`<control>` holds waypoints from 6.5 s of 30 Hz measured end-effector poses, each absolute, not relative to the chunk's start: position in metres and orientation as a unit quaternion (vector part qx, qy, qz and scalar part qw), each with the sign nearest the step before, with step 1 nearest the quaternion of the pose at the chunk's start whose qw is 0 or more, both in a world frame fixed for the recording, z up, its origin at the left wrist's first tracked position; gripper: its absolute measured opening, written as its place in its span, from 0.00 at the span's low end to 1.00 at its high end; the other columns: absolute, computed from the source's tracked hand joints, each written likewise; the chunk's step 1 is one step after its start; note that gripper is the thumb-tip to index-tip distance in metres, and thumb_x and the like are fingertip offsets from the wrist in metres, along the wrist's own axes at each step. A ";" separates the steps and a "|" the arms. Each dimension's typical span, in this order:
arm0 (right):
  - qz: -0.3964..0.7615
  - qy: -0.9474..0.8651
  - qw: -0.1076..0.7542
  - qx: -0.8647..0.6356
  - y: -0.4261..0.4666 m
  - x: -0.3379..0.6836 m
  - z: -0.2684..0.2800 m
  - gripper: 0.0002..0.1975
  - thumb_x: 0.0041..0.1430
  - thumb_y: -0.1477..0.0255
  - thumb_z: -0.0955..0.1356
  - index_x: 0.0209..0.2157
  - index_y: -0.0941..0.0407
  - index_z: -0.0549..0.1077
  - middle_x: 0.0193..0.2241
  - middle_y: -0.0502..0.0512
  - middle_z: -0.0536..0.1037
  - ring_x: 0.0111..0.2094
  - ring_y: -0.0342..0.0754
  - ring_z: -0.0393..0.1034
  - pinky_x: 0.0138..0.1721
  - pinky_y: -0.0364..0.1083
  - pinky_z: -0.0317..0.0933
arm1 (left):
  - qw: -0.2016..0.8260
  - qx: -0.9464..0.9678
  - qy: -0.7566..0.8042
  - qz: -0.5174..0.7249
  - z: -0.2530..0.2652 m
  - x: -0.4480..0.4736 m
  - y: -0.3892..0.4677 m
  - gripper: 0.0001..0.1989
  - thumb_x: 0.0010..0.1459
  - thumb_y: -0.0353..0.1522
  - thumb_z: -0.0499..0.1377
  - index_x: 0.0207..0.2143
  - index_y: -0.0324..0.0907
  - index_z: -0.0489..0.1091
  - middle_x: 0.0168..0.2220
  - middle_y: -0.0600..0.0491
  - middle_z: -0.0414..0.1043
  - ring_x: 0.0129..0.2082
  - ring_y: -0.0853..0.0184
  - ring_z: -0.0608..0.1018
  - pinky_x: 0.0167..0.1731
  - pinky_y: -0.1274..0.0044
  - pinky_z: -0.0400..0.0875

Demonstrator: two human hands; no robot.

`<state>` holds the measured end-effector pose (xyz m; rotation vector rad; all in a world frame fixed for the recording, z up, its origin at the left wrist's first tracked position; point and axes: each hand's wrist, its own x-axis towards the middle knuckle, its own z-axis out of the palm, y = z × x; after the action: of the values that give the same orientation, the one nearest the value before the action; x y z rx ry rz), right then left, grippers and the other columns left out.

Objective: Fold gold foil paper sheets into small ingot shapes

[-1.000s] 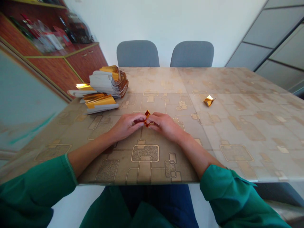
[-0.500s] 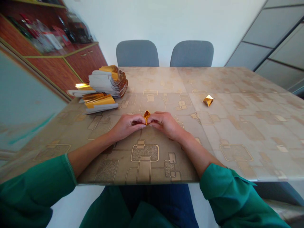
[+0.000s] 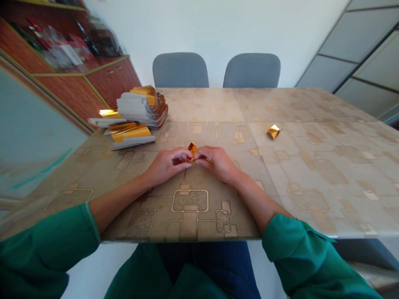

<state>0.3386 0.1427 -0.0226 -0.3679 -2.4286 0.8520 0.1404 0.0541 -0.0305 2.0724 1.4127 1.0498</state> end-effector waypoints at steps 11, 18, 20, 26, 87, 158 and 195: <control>0.280 -0.919 0.241 -0.139 0.145 0.336 -0.025 0.06 0.66 0.70 0.65 0.35 0.56 0.71 0.33 0.53 0.76 0.35 0.44 0.69 0.37 0.43 0.60 | 0.185 0.721 0.544 0.388 -0.031 0.145 0.056 0.02 0.57 0.29 0.62 0.31 0.40 0.74 0.26 0.58 0.74 0.25 0.71 0.72 0.29 0.80 0.63; 0.329 -0.898 0.256 -0.139 0.144 0.339 -0.025 0.03 0.63 0.73 0.66 0.39 0.55 0.72 0.37 0.53 0.78 0.37 0.44 0.71 0.40 0.45 0.62 | 0.178 0.707 0.550 0.407 -0.033 0.147 0.055 0.00 0.56 0.28 0.63 0.31 0.40 0.74 0.28 0.57 0.76 0.25 0.72 0.73 0.29 0.80 0.64; 0.340 -0.894 0.253 -0.147 0.144 0.339 -0.025 0.04 0.62 0.72 0.67 0.39 0.55 0.72 0.36 0.52 0.78 0.36 0.44 0.70 0.39 0.44 0.62 | 0.177 0.705 0.550 0.410 -0.033 0.148 0.054 0.00 0.55 0.28 0.63 0.32 0.40 0.74 0.28 0.57 0.77 0.25 0.72 0.73 0.30 0.80 0.65; 0.281 -0.920 0.243 -0.128 0.146 0.338 -0.026 0.04 0.65 0.72 0.66 0.35 0.55 0.72 0.34 0.53 0.77 0.36 0.45 0.70 0.38 0.44 0.61 | 0.172 0.713 0.551 0.398 -0.037 0.147 0.054 0.02 0.56 0.29 0.63 0.30 0.41 0.74 0.28 0.57 0.77 0.26 0.71 0.75 0.30 0.79 0.66; -0.188 -0.875 0.071 -0.440 0.283 0.338 -0.002 0.13 0.69 0.72 0.58 0.42 0.60 0.73 0.39 0.66 0.79 0.38 0.54 0.70 0.31 0.47 0.45 | -0.168 0.698 0.687 0.115 0.001 0.026 0.029 0.19 0.65 0.31 0.51 0.57 0.40 0.66 0.61 0.42 0.66 0.61 0.51 0.68 0.61 0.52 0.56; 0.496 -0.804 0.237 -0.226 0.178 0.269 0.003 0.04 0.53 0.73 0.69 0.29 0.55 0.69 0.28 0.50 0.77 0.29 0.44 0.71 0.35 0.47 0.67 | -0.131 0.840 0.468 0.241 -0.008 0.062 -0.008 0.17 0.64 0.23 0.50 0.46 0.44 0.74 0.52 0.50 0.76 0.54 0.62 0.75 0.59 0.60 0.65; 0.266 -0.925 0.151 -0.224 0.144 0.369 -0.014 0.10 0.63 0.66 0.68 0.29 0.55 0.73 0.25 0.50 0.73 0.30 0.46 0.65 0.33 0.45 0.56 | 0.044 0.913 0.374 0.155 -0.037 0.126 0.027 0.18 0.65 0.22 0.48 0.53 0.40 0.70 0.52 0.47 0.75 0.56 0.62 0.74 0.62 0.61 0.62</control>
<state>0.3690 0.1437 -0.0138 -0.6446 -2.6567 0.7639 0.1263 0.0270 -0.0374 2.7919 1.1448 0.4725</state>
